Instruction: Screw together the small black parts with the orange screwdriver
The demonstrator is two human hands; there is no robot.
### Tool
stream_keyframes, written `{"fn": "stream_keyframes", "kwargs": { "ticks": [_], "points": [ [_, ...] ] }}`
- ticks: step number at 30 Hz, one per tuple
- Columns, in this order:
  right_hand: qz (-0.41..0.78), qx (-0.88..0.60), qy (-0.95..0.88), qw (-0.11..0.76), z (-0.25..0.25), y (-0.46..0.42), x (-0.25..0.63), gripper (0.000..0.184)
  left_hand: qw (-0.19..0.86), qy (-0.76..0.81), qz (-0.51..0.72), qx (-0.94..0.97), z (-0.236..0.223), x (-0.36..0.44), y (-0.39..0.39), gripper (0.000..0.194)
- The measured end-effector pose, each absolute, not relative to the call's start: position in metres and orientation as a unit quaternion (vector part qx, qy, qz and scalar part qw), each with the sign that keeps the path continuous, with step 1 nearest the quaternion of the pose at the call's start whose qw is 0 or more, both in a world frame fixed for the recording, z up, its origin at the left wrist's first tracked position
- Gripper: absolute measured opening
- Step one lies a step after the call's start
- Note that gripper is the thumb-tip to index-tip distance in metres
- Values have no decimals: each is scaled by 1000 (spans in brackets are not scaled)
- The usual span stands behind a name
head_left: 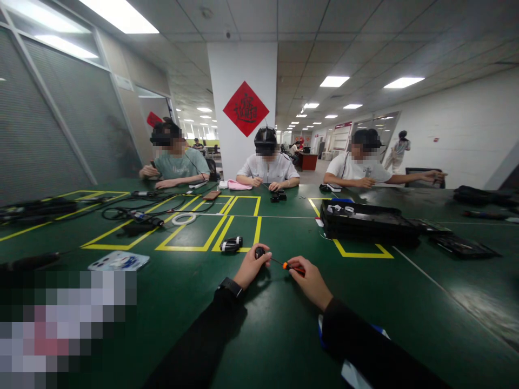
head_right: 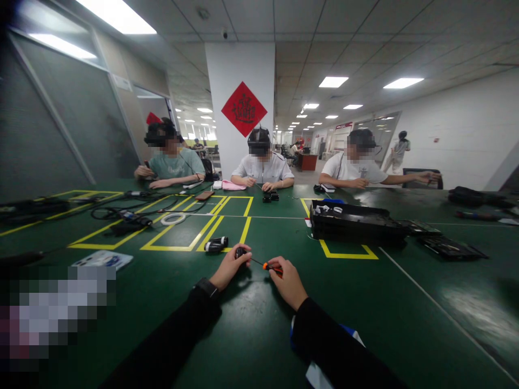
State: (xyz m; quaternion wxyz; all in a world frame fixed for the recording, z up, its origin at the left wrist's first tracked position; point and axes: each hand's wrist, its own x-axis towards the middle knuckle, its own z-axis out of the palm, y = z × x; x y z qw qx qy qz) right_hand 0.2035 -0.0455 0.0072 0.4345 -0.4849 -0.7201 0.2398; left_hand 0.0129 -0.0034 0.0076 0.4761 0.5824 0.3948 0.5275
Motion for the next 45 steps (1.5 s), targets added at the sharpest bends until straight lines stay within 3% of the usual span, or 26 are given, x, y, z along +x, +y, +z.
{"fn": "stream_keyframes", "kwargs": {
  "ticks": [32,45],
  "points": [
    [241,-461,-723,454,7,-45,203,26,460,391,518,605,2,11,0,32],
    [234,-461,-733,442,7,-45,203,21,513,377,523,567,5,12,0,30]
  ]
}}
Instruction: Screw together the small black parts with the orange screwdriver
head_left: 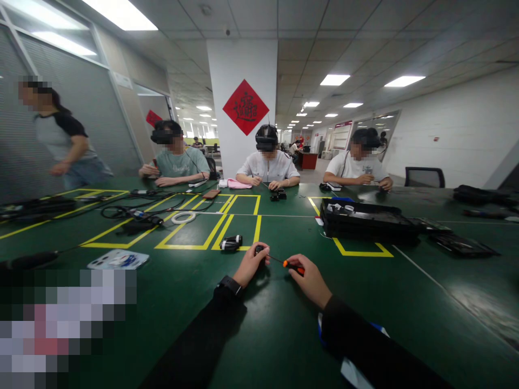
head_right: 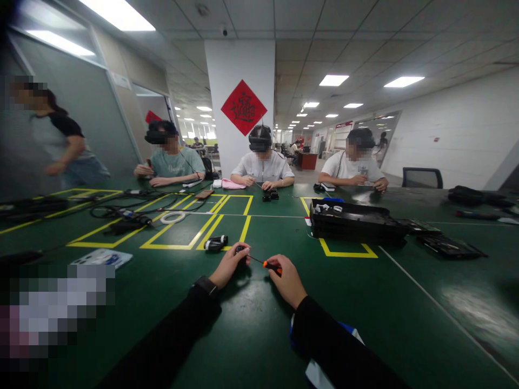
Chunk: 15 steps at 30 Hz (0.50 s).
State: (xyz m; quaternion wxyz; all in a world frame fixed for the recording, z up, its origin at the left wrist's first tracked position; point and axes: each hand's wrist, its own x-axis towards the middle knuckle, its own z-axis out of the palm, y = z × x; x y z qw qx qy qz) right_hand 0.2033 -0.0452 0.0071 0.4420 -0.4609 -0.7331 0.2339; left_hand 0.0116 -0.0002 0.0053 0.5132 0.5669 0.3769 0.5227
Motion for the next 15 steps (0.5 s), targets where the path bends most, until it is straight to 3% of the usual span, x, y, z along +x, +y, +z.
{"fn": "stream_keyframes", "kwargs": {
  "ticks": [15],
  "points": [
    [227,-474,-728,440,6,-43,204,21,469,388,503,614,6,10,-1,31]
  ]
}}
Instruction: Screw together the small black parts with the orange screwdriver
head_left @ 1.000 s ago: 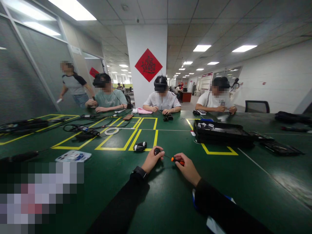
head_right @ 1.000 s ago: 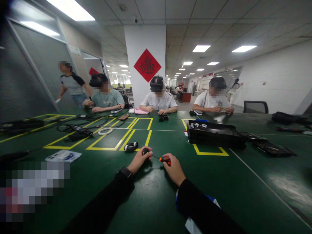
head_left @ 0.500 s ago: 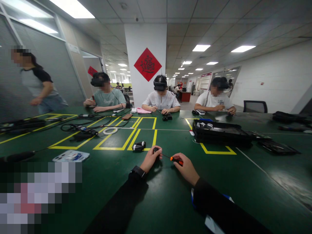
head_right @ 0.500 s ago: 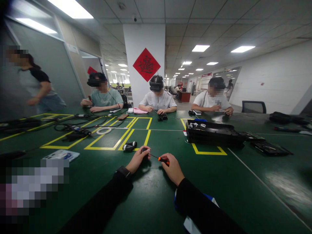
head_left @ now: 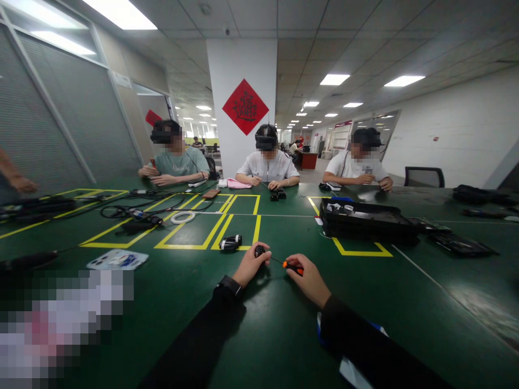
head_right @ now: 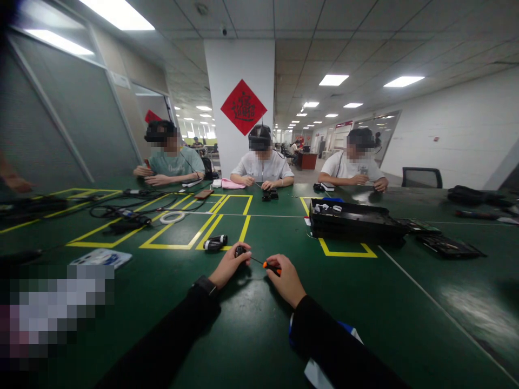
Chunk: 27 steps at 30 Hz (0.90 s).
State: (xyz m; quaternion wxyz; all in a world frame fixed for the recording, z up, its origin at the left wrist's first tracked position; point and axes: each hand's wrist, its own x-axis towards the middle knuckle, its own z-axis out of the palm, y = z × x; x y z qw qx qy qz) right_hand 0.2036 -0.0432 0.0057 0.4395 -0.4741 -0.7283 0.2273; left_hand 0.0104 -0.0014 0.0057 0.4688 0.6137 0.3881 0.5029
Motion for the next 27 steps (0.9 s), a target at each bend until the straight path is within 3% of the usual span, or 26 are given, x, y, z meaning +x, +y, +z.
{"fn": "stream_keyframes", "kwargs": {
  "ticks": [9,27],
  "points": [
    [259,-439,-741,437,9,-44,203,18,399,412,502,648,6,9,-2,37],
    [213,-452,-736,456,12,-46,204,18,405,408,506,643,7,11,-4,32]
  ]
}}
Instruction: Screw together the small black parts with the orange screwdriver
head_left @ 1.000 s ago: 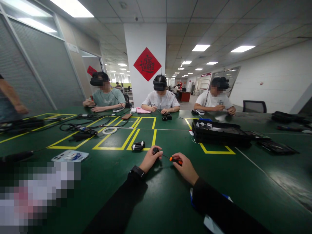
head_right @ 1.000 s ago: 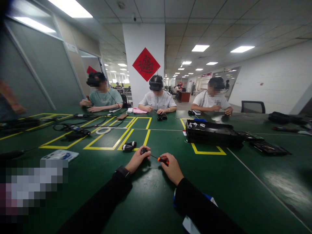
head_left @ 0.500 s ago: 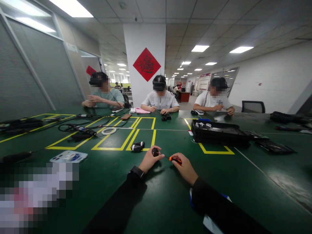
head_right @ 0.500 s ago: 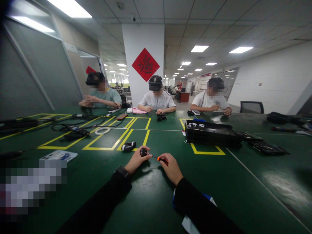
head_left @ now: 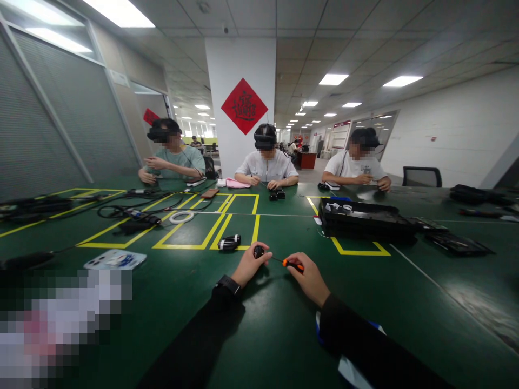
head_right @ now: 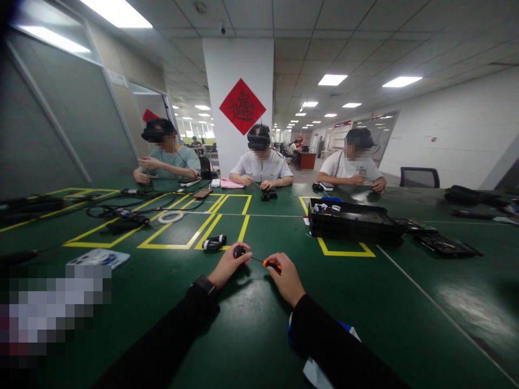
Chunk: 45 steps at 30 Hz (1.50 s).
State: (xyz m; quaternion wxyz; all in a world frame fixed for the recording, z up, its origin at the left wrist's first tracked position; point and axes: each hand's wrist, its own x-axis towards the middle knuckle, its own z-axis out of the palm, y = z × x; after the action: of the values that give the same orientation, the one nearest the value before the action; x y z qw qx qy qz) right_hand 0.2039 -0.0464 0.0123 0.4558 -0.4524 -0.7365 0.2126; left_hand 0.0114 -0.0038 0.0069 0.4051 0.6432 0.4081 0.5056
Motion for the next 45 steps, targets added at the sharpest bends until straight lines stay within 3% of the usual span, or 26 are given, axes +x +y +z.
{"fn": "stream_keyframes", "kwargs": {
  "ticks": [11,20,27,35,45],
  "points": [
    [215,-490,-747,395,12,-45,205,25,399,406,503,650,5,11,-4,30],
    [244,-453,-733,445,13,-48,204,22,393,406,507,651,5,12,-4,28],
    [210,-496,-748,388,13,-47,204,23,407,404,500,649,7,13,-5,30],
    [220,-472,-730,443,11,-46,204,17,391,414,495,657,10,12,-7,33],
    [215,-465,-730,452,11,-47,204,16,388,414,503,652,9,11,-6,34]
  ]
}}
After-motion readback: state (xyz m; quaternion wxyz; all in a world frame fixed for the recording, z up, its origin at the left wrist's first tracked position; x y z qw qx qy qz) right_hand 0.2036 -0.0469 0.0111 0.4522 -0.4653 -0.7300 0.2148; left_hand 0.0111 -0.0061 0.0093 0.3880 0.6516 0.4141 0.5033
